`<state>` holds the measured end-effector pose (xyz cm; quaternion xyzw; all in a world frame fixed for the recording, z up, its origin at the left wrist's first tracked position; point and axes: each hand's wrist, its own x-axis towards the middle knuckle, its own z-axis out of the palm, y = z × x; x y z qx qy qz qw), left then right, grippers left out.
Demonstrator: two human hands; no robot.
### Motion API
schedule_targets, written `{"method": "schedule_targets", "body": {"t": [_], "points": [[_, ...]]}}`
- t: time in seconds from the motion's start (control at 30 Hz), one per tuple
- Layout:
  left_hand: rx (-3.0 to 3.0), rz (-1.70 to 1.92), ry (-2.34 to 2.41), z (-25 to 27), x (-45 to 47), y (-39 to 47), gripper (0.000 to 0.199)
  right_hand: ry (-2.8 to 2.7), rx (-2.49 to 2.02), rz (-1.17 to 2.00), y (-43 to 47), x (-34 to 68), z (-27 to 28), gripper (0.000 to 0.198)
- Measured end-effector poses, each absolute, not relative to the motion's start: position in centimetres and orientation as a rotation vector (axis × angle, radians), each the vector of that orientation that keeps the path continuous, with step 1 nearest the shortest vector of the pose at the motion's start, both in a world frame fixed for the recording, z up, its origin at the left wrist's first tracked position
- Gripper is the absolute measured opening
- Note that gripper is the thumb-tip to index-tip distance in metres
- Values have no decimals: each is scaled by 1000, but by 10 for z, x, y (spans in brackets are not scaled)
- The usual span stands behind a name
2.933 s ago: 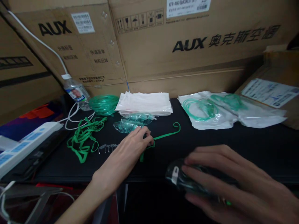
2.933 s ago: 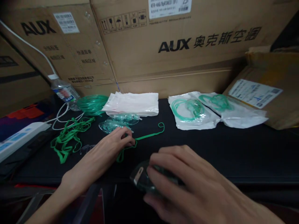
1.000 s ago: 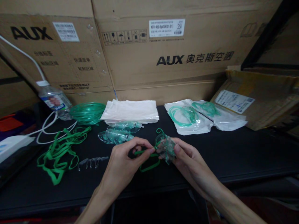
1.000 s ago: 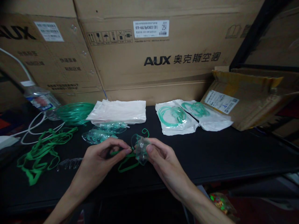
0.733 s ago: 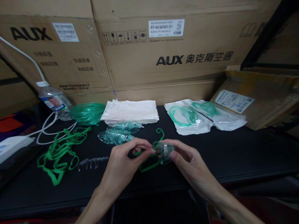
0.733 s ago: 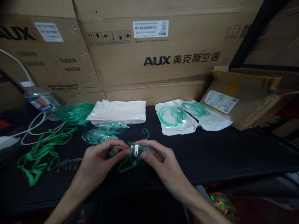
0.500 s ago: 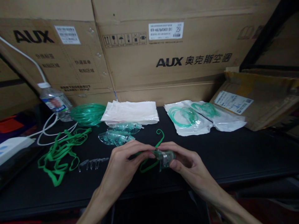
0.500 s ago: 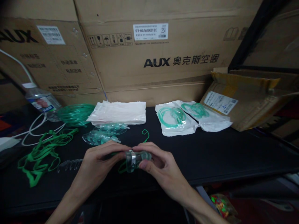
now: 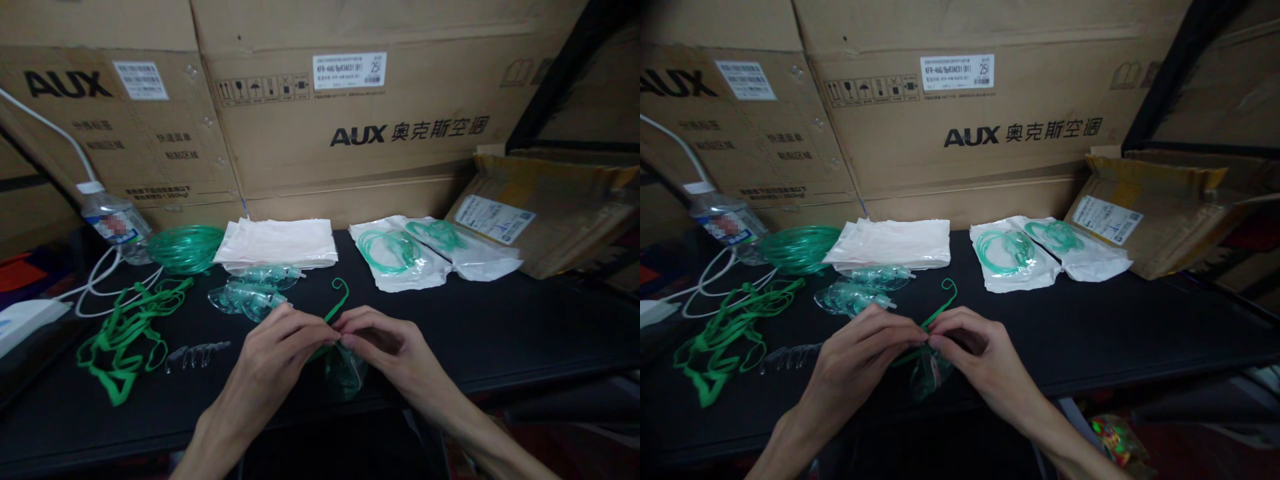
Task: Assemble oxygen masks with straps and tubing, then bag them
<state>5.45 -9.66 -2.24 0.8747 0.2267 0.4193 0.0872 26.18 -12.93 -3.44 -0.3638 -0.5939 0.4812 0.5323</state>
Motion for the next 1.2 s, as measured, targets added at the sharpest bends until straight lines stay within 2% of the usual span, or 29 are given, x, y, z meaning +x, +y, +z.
{"method": "schedule_targets", "body": {"t": [0.43, 0.53, 0.63, 0.77, 1.2], "points": [[2570, 1207, 645, -23, 55, -96, 27, -1415, -881, 1140, -129, 261, -34, 8], [2507, 1181, 695, -20, 57, -96, 21, -1477, -923, 960, -133, 258, -37, 7], [2448, 1082, 798, -18, 58, -99, 33, -1592, -929, 650, -138, 255, -44, 12], [2436, 943, 896, -19, 59, -104, 33, -1692, -893, 347, -143, 252, -53, 20], [2534, 1018, 932, -16, 60, -106, 31, -1770, -950, 252, -150, 258, -49, 20]]}}
